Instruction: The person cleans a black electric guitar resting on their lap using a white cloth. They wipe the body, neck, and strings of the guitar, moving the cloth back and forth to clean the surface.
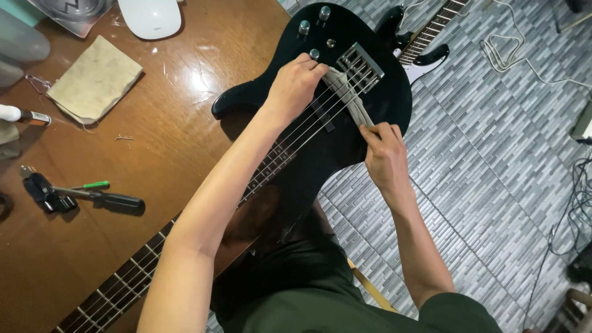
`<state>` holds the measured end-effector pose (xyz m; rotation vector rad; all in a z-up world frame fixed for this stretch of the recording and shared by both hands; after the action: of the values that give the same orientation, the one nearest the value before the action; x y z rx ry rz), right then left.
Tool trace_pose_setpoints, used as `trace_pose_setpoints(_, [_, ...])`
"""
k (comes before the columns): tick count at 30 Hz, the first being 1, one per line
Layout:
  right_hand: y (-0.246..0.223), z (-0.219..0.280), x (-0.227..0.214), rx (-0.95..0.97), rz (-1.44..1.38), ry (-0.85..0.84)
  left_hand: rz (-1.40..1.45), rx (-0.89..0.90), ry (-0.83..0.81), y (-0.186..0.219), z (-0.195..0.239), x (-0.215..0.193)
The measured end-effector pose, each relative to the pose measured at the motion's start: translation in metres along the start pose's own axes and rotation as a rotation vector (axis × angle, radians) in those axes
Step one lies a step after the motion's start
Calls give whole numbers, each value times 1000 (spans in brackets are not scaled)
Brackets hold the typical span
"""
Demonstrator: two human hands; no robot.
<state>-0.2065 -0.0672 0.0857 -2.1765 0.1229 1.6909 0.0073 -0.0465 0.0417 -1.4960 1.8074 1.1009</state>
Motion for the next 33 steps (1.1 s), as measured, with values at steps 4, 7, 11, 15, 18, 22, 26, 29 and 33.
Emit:
trace_pose_setpoints(4, [1, -8, -1, 14, -123, 4, 25, 5, -2, 3, 0, 4])
trace_pose_setpoints(7, [-4, -23, -8, 14, -66, 145, -47, -7, 13, 7, -2, -4])
trace_pose_setpoints(11, [6, -30, 21, -10, 14, 84, -52, 24, -14, 13, 5, 12])
trace_pose_setpoints(15, [-1, -34, 16, 79, 130, -11, -39, 34, -216, 26, 10, 7])
trace_pose_setpoints(18, [5, -42, 20, 171, 85, -78, -27, -45, -353, 17, 0, 17])
trace_pose_setpoints(22, [10, -42, 23, 192, -10, 8, -241, -42, -408, 21, -13, 33])
trace_pose_setpoints(26, [0, -36, 11, 32, -95, 181, -158, -50, -418, 24, -3, 18])
trace_pose_setpoints(29, [-6, -35, 5, -51, -61, 156, -68, -29, -397, 25, 10, 7])
trace_pose_setpoints(33, [-2, -35, 7, -148, -157, 137, -61, -79, -437, 25, 7, 5])
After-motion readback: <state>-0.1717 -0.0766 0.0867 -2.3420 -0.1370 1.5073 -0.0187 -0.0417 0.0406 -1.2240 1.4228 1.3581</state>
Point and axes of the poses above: each hand's wrist, its own z-axis away from the middle knuckle, its own x-axis out of the palm, y = z × x, the point moved 7 cm from there along -z, towards the middle knuckle, and after that the axes turned 10 degrees about -y, right-handed, at the moved point
